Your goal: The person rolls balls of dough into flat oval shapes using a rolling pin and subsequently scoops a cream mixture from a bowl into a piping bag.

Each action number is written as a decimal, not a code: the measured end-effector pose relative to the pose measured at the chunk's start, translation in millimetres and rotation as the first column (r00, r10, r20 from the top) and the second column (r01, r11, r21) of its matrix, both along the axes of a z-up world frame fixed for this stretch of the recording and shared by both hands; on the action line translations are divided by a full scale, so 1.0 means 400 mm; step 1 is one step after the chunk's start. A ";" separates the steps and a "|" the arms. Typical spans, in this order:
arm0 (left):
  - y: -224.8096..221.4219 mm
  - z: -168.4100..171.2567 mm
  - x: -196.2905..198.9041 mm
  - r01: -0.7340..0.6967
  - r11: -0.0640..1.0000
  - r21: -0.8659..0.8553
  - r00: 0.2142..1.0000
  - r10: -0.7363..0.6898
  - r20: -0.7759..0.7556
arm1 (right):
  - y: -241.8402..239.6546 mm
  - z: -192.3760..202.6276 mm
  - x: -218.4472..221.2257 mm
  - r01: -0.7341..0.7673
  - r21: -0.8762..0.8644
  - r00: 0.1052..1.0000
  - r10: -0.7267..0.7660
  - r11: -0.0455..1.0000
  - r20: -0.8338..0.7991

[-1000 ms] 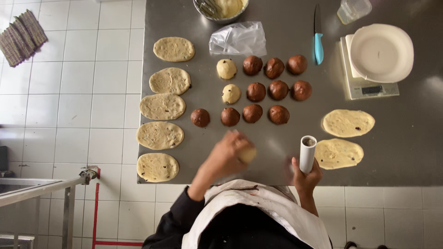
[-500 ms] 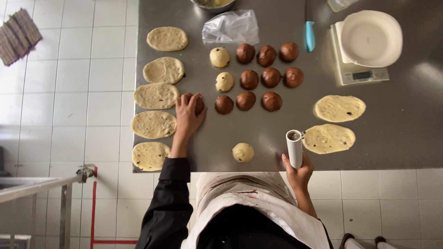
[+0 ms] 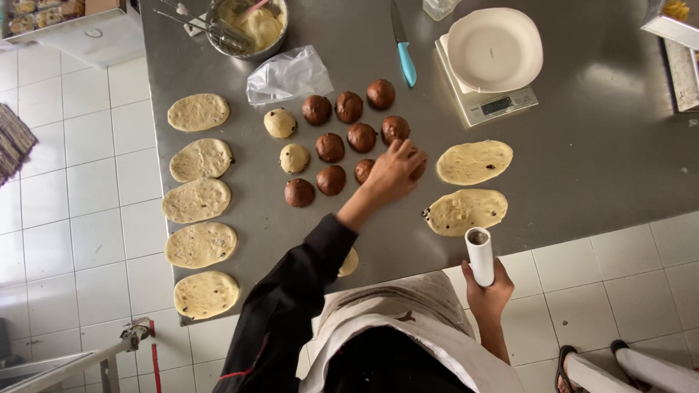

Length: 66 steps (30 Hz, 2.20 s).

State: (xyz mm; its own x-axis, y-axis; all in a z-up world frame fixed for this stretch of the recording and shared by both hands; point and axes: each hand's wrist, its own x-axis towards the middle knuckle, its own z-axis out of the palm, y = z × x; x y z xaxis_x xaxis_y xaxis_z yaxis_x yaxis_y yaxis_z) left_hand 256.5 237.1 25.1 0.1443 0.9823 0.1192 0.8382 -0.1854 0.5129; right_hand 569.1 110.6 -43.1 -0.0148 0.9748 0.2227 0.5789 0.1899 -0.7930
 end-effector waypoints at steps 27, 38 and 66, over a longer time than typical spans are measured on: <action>-0.662 -0.134 -0.088 -0.602 0.779 0.175 0.759 0.627 -0.177 | 0.045 -0.016 -0.493 -0.801 0.007 0.453 0.599 0.599 0.660; -0.521 -0.083 -0.252 -0.615 0.785 0.067 0.778 0.619 -0.107 | 0.140 0.085 -0.681 -0.650 -0.002 0.600 0.515 0.760 0.612; -0.683 -0.082 -0.158 -0.644 0.759 0.101 0.752 0.651 -0.102 | 0.056 0.096 -0.553 -0.737 -0.097 0.510 0.645 0.669 0.569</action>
